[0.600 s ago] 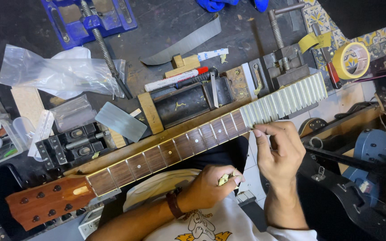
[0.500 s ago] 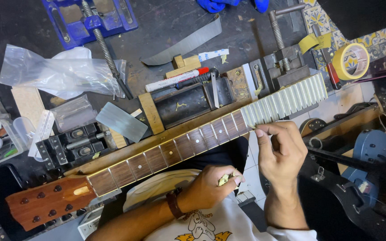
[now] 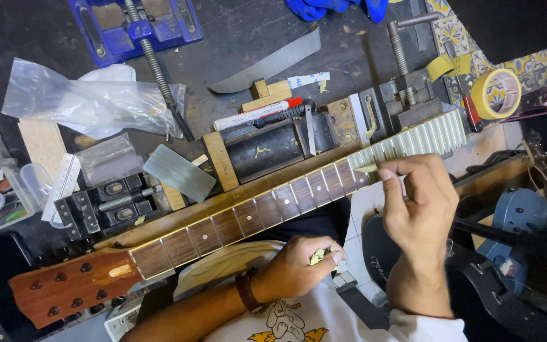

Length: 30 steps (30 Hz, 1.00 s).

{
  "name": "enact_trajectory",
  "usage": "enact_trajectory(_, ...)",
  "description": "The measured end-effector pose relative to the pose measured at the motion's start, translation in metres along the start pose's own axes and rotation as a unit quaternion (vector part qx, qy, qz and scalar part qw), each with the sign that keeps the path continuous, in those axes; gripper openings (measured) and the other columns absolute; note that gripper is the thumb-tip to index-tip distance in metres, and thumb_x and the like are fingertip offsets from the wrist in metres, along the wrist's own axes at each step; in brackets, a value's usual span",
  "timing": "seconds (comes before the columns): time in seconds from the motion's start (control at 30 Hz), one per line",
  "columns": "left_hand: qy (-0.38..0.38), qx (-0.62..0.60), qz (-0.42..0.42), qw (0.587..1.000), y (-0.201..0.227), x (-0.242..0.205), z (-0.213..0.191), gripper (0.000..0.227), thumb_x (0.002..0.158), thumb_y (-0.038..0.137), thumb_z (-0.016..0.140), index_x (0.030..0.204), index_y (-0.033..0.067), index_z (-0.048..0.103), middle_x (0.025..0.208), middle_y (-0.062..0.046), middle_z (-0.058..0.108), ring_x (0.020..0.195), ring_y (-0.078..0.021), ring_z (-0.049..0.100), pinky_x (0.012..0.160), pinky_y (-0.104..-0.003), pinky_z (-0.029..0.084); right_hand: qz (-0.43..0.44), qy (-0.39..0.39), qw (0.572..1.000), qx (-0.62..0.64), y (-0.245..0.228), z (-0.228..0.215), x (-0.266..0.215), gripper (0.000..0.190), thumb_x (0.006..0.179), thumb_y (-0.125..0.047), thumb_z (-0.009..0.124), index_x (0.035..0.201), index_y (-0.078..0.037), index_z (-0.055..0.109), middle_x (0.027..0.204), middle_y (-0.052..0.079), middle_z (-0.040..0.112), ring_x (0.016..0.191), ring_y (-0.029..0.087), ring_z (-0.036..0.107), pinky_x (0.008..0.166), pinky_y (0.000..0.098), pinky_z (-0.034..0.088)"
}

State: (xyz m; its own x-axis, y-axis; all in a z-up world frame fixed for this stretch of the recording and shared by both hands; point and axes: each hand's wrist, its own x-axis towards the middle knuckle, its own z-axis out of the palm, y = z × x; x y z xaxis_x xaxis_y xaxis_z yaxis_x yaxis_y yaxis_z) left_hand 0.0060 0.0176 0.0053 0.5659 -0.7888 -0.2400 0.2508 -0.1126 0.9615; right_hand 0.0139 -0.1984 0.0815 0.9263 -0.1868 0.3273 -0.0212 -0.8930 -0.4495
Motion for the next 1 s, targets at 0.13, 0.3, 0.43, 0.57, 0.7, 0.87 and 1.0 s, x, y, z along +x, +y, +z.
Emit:
enact_trajectory(0.13, -0.002, -0.007, 0.009, 1.000, -0.002, 0.001, 0.002, 0.019, 0.102, 0.020, 0.065, 0.099, 0.0089, 0.079, 0.090, -0.002, 0.081, 0.082, -0.0124, 0.071, 0.074, -0.032, 0.052, -0.101, 0.065, 0.990, -0.069, 0.001, -0.027, 0.027, 0.024, 0.123, -0.011, 0.060, 0.109, 0.007, 0.067, 0.104, 0.022, 0.065, 0.095, 0.035, 0.059, 0.086, 0.0439, 0.045)
enact_trajectory(0.3, 0.000, -0.004, 0.017, 1.000, 0.000, -0.001, 0.003, 0.019, 0.101, 0.019, 0.064, 0.098, 0.0080, 0.079, 0.087, -0.002, 0.079, 0.078, -0.0101, 0.065, 0.070, -0.032, 0.048, -0.130, -0.054, 0.990, 0.002, -0.003, -0.040, 0.042, 0.013, 0.109, -0.002, 0.075, 0.115, 0.009, 0.076, 0.114, 0.026, 0.074, 0.069, 0.018, 0.053, 0.058, 0.0291, 0.042)
enact_trajectory(0.43, -0.001, -0.011, 0.004, 1.000, -0.002, -0.002, 0.001, 0.020, 0.103, 0.022, 0.063, 0.099, 0.0096, 0.079, 0.089, -0.001, 0.079, 0.083, -0.0120, 0.070, 0.076, -0.031, 0.052, -0.108, -0.150, 0.983, -0.012, -0.002, -0.024, 0.036, 0.024, 0.100, -0.016, 0.080, 0.119, -0.002, 0.079, 0.112, 0.013, 0.068, 0.100, 0.028, 0.069, 0.085, 0.0381, 0.056)
enact_trajectory(0.57, -0.006, -0.002, -0.019, 1.000, -0.001, -0.003, 0.004, 0.018, 0.101, 0.023, 0.066, 0.098, 0.0126, 0.079, 0.082, 0.003, 0.076, 0.070, -0.0080, 0.056, 0.064, -0.031, 0.043, -0.113, -0.167, 0.977, -0.075, -0.001, -0.019, 0.032, 0.007, 0.101, -0.016, 0.078, 0.105, -0.011, 0.080, 0.104, 0.006, 0.069, 0.094, 0.026, 0.068, 0.071, 0.0395, 0.053)
enact_trajectory(0.7, 0.002, -0.004, -0.011, 1.000, 0.001, -0.003, 0.003, 0.018, 0.100, 0.023, 0.066, 0.097, 0.0104, 0.078, 0.083, 0.001, 0.076, 0.076, -0.0077, 0.058, 0.068, -0.032, 0.045, -0.119, -0.184, 0.970, -0.105, -0.004, -0.018, 0.035, 0.006, 0.103, -0.015, 0.073, 0.100, -0.009, 0.073, 0.100, 0.006, 0.068, 0.092, 0.029, 0.067, 0.071, 0.0425, 0.053)
enact_trajectory(0.87, 0.009, -0.012, 0.019, 1.000, 0.000, -0.005, 0.000, 0.020, 0.103, 0.022, 0.064, 0.098, 0.0078, 0.077, 0.089, -0.001, 0.078, 0.082, -0.0109, 0.067, 0.076, -0.031, 0.051, -0.155, -0.151, 0.965, -0.151, -0.009, -0.009, 0.056, 0.011, 0.110, -0.011, 0.067, 0.100, -0.008, 0.068, 0.103, 0.007, 0.066, 0.087, 0.031, 0.064, 0.051, 0.0444, 0.045)
enact_trajectory(1.0, 0.004, -0.020, 0.006, 1.000, 0.002, -0.006, 0.001, 0.019, 0.103, 0.021, 0.065, 0.100, 0.0082, 0.078, 0.088, -0.001, 0.078, 0.080, -0.0107, 0.066, 0.072, -0.031, 0.050, -0.216, 0.014, 0.963, -0.162, 0.019, 0.000, 0.081, 0.006, 0.115, 0.006, 0.070, 0.111, 0.001, 0.069, 0.108, 0.017, 0.066, 0.085, 0.024, 0.061, 0.053, 0.0295, 0.046)
